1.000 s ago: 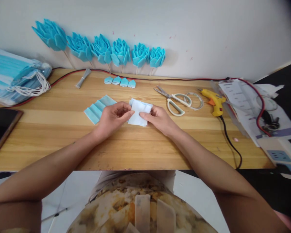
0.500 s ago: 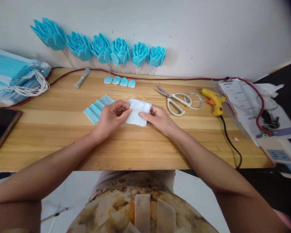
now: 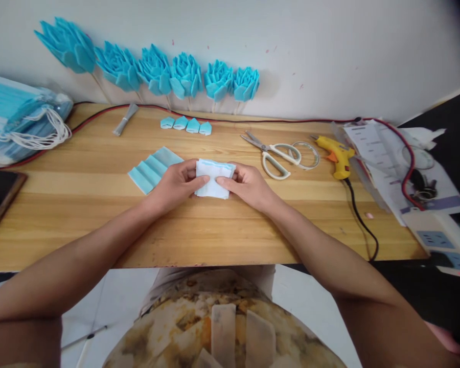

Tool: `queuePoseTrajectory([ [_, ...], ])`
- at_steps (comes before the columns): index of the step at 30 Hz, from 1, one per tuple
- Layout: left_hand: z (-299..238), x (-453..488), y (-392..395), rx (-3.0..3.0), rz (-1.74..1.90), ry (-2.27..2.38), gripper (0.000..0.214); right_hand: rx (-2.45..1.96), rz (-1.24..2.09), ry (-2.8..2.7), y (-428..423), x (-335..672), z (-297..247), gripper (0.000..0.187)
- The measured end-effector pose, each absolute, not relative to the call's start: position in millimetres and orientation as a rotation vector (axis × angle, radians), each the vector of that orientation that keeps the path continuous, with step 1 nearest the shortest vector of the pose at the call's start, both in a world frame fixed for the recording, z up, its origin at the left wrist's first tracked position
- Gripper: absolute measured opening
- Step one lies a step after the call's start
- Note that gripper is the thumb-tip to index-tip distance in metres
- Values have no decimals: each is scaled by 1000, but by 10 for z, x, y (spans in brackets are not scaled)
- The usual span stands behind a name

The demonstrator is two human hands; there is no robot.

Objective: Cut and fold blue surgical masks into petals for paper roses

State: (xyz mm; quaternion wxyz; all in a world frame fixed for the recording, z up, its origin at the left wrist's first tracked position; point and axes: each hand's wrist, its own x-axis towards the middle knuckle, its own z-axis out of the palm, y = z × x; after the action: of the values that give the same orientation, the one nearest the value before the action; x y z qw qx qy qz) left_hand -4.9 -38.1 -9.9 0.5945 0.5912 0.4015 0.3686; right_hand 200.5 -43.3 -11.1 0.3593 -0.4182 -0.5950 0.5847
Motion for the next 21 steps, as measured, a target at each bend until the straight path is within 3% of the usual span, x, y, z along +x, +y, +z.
queuePoseTrajectory([
  [9,-15,-125,-373,1368,973,822,4,-937,1569,-1430,-377,2096,-87,12],
  [15,-51,-128,-417,1770,1175,743,23,-1021,1572,-1473,-411,2110,-24,42],
  [21,-17,-136,-429,1912,1078,773,24,-1180,1198,-1787,-470,2056,32,36],
])
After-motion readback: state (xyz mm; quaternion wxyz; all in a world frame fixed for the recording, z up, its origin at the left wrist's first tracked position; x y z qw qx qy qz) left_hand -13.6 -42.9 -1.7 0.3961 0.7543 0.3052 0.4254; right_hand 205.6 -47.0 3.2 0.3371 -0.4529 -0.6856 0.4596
